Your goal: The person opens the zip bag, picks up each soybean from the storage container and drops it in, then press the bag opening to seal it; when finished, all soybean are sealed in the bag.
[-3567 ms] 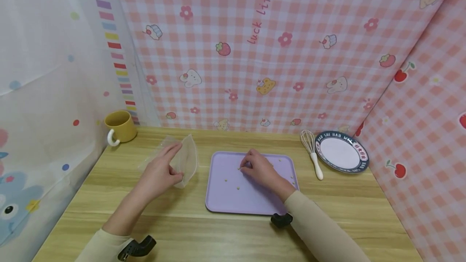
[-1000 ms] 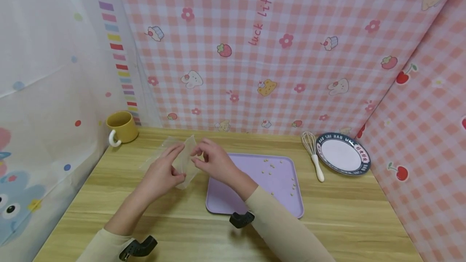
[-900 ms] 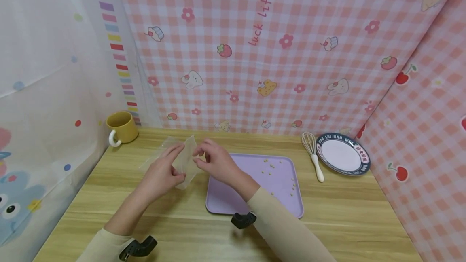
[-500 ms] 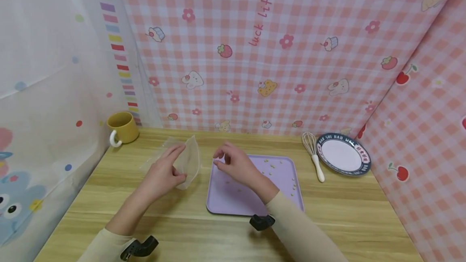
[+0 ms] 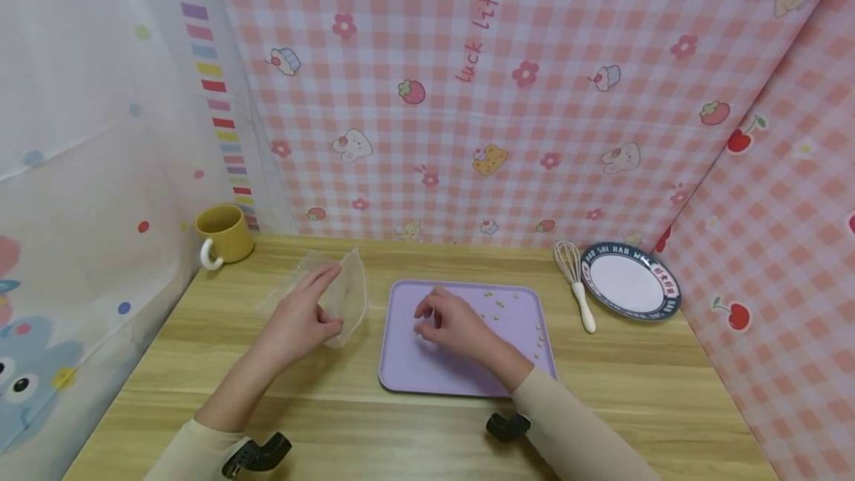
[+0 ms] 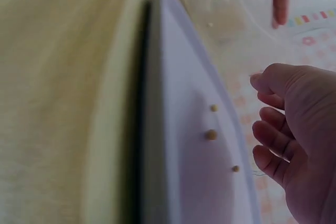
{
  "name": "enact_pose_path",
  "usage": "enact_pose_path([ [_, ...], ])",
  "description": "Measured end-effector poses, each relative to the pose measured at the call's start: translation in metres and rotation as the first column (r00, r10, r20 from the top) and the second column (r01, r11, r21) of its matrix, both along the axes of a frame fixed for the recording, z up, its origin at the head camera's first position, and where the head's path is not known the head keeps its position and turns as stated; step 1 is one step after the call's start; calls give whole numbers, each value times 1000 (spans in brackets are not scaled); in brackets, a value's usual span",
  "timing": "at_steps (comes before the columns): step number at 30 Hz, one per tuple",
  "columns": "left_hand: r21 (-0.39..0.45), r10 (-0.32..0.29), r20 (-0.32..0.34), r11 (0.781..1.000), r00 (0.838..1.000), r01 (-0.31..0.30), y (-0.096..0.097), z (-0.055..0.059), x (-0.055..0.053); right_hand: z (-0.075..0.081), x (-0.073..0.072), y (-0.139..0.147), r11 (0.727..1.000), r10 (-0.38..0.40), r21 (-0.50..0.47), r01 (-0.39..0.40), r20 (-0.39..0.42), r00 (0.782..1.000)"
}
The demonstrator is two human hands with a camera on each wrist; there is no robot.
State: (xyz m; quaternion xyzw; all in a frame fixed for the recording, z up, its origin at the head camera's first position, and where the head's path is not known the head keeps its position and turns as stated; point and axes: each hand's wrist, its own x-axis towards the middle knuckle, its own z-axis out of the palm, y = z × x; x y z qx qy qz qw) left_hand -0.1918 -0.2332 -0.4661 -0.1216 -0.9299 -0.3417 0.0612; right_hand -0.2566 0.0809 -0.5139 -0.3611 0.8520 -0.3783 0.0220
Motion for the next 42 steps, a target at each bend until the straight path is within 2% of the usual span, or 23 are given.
enact_pose_path([
  [5, 2, 1, 1, 1000, 1000, -1, 0, 0, 0, -17, 1, -3, 995, -29, 100, 29, -7, 1000],
  [10, 1, 2, 0, 1000, 1000, -2, 1, 1, 1, -25, 2, -5, 985, -34, 169, 37, -18, 999],
  [18, 3, 4, -3, 1000, 1000, -4, 1, 0, 1, -23, 1, -7, 986, -48, 162, 48, -3, 999],
  [32, -2, 13, 3, 1000, 1000, -13, 1, 1, 2, -24, -2, -8, 993, -77, 97, 68, 90, 993],
  [42, -1, 12, 4, 1000, 1000, -12, 3, 3, 2, -23, -5, -7, 996, -24, 89, 20, 46, 999],
])
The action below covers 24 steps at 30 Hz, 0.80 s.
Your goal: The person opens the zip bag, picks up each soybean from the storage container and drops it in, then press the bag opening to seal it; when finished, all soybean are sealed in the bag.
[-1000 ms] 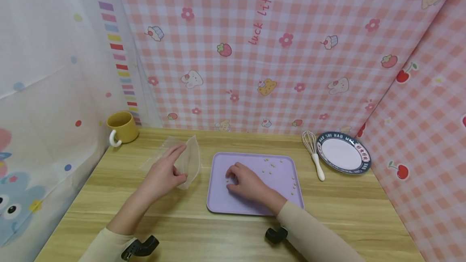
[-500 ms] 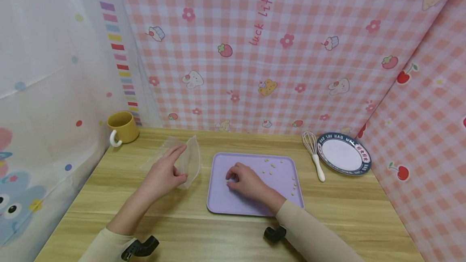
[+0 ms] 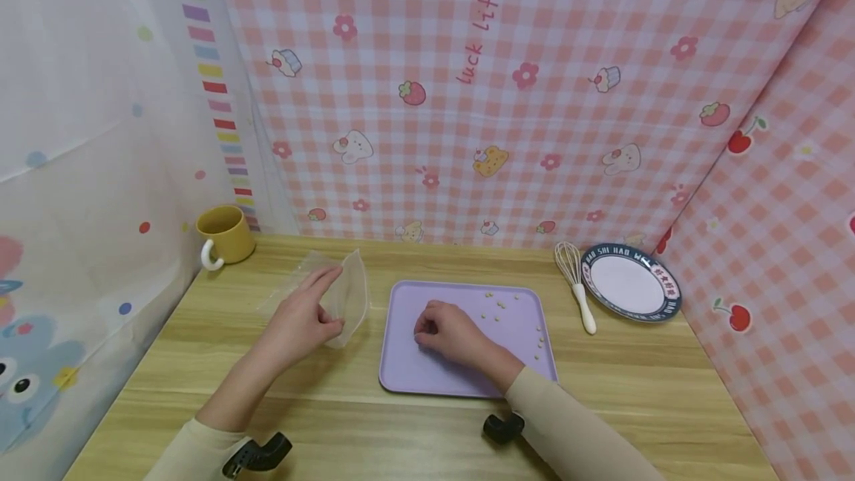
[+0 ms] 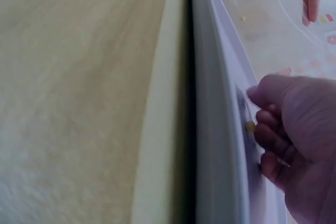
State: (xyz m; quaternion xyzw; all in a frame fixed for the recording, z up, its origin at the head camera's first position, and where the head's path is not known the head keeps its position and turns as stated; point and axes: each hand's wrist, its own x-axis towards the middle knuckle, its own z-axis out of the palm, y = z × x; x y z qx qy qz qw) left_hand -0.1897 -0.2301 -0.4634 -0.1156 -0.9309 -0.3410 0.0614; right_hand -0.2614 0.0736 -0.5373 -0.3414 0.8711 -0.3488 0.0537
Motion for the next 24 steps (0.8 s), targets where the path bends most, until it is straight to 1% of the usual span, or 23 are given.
enact_pose_path([
  [2, 1, -3, 0, 1000, 1000, 3, 0, 0, 0, 2, 0, 0, 1000, 7, -24, -7, -4, 1000],
  [6, 2, -8, 0, 1000, 1000, 8, 0, 0, 0, 10, 1, -2, 993, 20, -116, -22, -23, 1000],
  [11, -1, -9, -5, 1000, 1000, 9, 1, 1, -1, 21, 3, -8, 975, 40, -215, -61, -101, 994],
  [17, -3, -13, -12, 1000, 1000, 13, 2, 1, -1, 39, 4, -23, 948, 33, -309, -78, -147, 989],
  [20, 7, -16, -10, 1000, 1000, 16, 2, 1, 0, 49, 4, -34, 938, 37, -333, -93, -170, 985],
  [24, 13, -16, -8, 1000, 1000, 16, 2, 1, 0, 60, 3, -49, 933, 48, -337, -127, -232, 971],
])
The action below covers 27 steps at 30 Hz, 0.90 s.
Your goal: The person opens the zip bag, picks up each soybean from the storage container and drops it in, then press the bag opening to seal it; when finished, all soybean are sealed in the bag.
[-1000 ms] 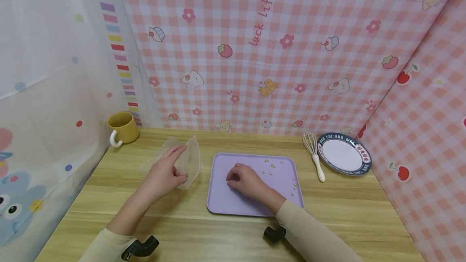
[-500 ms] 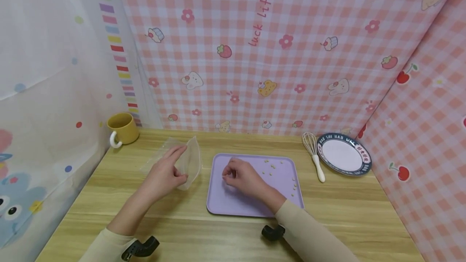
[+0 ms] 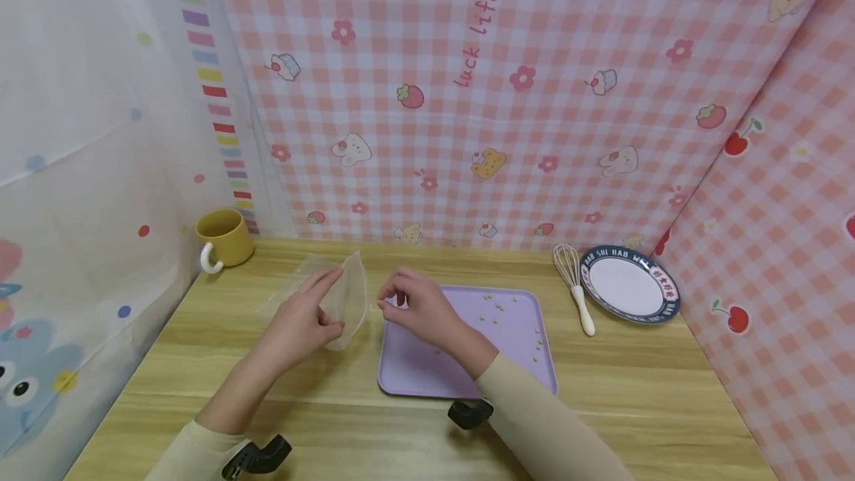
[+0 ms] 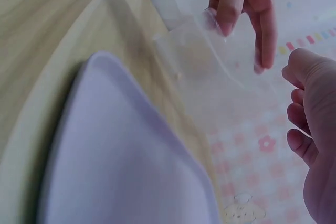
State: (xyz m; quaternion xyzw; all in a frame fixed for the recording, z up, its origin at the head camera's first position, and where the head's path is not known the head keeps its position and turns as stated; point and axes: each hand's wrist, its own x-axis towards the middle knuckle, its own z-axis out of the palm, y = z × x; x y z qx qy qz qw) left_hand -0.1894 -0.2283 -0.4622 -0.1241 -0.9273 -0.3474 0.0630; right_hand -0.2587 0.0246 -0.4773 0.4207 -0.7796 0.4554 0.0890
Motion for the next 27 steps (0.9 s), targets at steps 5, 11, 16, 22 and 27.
enact_pose_path([
  [5, 17, -10, 11, 1000, 1000, 10, 0, -1, -1, 7, -4, -15, 1000, 15, 3, -14, -81, 997],
  [11, 20, -12, 14, 1000, 1000, 12, -1, -2, -1, 11, -10, -29, 998, 9, 56, -1, -134, 991],
  [16, 19, -15, 5, 1000, 1000, 14, -2, -2, -3, 13, -15, -39, 994, -1, 110, 19, -157, 988],
  [22, 16, -20, -8, 1000, 1000, 20, -1, -2, -3, 15, -18, -44, 990, -24, 132, 40, -121, 992],
  [27, 13, -19, 4, 1000, 1000, 19, -1, -2, -2, 11, -18, -47, 991, -42, 118, 58, -133, 990],
])
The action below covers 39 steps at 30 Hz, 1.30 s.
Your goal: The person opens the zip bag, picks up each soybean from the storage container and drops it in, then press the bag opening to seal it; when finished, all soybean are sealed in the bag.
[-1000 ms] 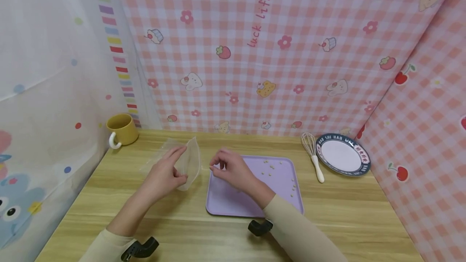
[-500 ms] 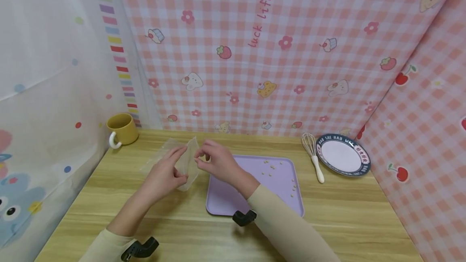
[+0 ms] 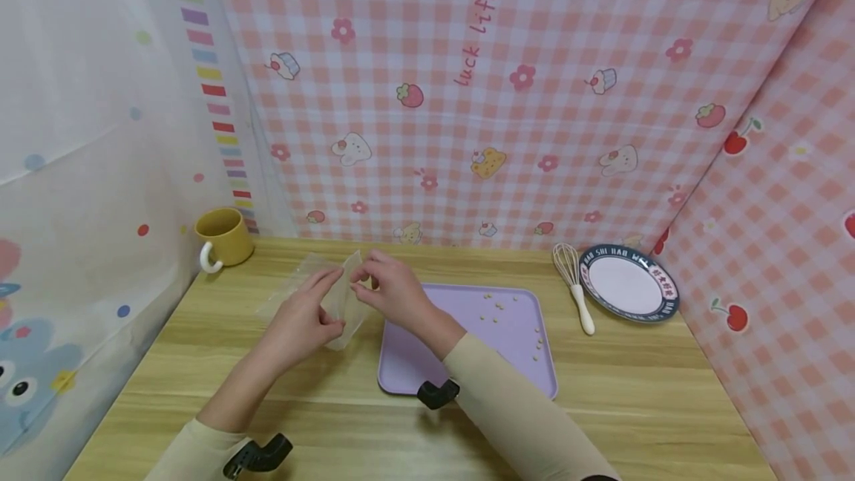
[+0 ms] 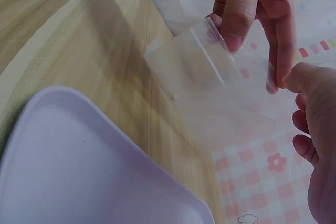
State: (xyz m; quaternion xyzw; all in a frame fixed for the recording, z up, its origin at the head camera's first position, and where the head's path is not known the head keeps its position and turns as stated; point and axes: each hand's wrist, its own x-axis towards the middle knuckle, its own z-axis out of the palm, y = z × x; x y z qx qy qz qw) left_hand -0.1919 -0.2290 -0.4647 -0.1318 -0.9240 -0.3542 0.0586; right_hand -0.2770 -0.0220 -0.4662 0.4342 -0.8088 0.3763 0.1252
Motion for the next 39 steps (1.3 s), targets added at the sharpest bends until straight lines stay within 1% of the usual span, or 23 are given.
enact_pose_path([
  [9, -2, 3, 2, 1000, 1000, -3, 0, -1, 0, -1, 1, -3, 999, -38, 1, 38, 18, 999],
  [17, -4, 6, 10, 1000, 1000, -6, 0, 0, 0, -2, 3, -2, 999, -35, -28, 36, 33, 999],
  [24, -8, 2, -4, 1000, 1000, -2, -1, -1, 0, -2, 5, 3, 999, -30, -28, 32, 58, 998],
  [31, -9, 2, -10, 1000, 1000, -2, -1, -1, 0, -3, 10, 22, 999, -43, -18, 46, 123, 991],
  [39, -4, 9, 7, 1000, 1000, -9, -1, 1, 1, -7, 14, 54, 998, -63, 42, 56, 190, 980],
])
